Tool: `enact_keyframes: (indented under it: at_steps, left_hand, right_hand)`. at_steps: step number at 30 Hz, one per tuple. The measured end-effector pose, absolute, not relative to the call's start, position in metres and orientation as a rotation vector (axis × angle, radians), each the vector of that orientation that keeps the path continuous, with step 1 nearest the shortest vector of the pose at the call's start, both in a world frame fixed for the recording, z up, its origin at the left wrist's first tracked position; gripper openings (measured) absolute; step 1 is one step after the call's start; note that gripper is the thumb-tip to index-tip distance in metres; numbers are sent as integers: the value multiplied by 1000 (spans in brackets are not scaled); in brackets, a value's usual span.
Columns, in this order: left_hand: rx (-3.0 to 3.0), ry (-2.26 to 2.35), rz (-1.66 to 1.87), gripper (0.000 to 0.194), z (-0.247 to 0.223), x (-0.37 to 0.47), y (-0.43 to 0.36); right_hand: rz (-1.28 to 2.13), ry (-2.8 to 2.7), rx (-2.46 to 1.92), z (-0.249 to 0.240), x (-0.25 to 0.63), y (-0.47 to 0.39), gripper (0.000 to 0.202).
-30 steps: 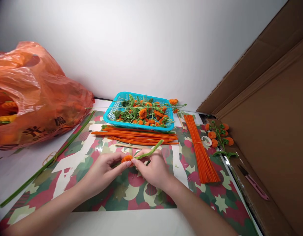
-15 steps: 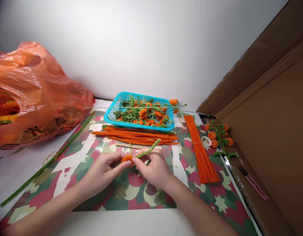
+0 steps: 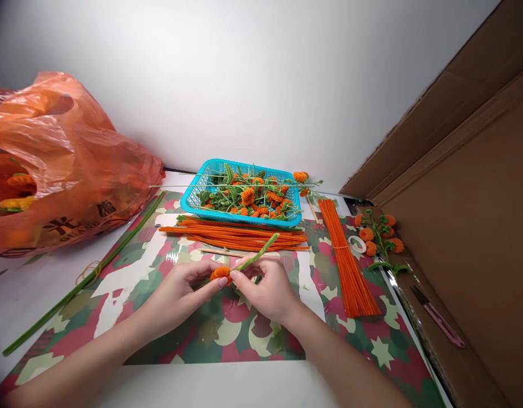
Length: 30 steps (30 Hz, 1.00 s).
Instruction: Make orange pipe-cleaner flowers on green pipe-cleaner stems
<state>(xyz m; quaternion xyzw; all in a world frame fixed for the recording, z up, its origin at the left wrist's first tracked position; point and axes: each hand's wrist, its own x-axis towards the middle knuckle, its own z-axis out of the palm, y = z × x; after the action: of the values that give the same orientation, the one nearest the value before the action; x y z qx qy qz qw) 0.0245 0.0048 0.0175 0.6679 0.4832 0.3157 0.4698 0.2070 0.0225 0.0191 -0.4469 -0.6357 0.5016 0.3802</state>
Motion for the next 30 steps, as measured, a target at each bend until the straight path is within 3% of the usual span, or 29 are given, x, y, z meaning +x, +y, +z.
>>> enact_keyframes:
  at_steps: [11,25,30]
  left_hand:
    - [1600,1181,749,27,14,25,4]
    - [1637,1168,738,25,13,26,3]
    - [1623,1172,739,25,14,25,4]
  right_hand:
    - [1114,-1794,-1211,23,207,23,12]
    - [1520,-1606,-1194,22,207,24,16]
    - [1502,-1617,-1192,25,208,25,17]
